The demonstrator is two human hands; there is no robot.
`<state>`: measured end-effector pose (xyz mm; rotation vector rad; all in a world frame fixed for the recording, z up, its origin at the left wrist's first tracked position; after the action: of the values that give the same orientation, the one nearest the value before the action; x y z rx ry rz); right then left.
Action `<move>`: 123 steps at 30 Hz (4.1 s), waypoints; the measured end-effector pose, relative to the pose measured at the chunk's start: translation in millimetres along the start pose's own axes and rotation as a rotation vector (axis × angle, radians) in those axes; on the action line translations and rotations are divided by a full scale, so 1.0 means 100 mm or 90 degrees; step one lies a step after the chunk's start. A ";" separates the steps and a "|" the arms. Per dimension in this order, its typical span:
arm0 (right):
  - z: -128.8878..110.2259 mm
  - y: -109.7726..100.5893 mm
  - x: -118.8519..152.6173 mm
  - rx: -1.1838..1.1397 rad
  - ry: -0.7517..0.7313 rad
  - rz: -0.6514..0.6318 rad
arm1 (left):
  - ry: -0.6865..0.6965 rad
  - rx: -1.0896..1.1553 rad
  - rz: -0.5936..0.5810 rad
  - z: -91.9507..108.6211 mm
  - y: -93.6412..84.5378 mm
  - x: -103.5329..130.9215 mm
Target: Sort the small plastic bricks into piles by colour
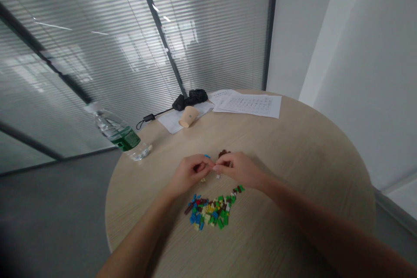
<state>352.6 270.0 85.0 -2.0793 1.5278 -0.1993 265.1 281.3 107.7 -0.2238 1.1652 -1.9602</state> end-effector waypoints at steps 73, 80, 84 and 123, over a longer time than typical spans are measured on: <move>0.24 0.11 0.24 0.173 0.055 -0.331 | -0.080 0.103 -0.464 -0.06 0.54 0.35; 0.17 0.12 0.23 0.214 0.020 -0.324 | -0.076 0.127 -0.443 -0.02 0.53 0.33; 0.13 0.11 0.22 0.211 -0.017 -0.304 | -0.076 0.117 -0.383 -0.03 0.45 0.26; 0.09 -0.47 -0.08 0.237 -0.084 0.137 | 0.027 0.039 -0.343 0.06 0.50 0.19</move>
<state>392.5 290.3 102.8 -1.5981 1.4913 -0.2401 283.8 251.9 66.2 -0.5078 1.1506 -2.4719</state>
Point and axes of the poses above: each hand's wrist, its own x-axis away from the middle knuckle, its own y-axis out of the palm, z = x × y, the point moved 10 cm from there along -x, towards the middle knuckle, and after that the axes turned 3 degrees about -x, right-handed, at the moved point
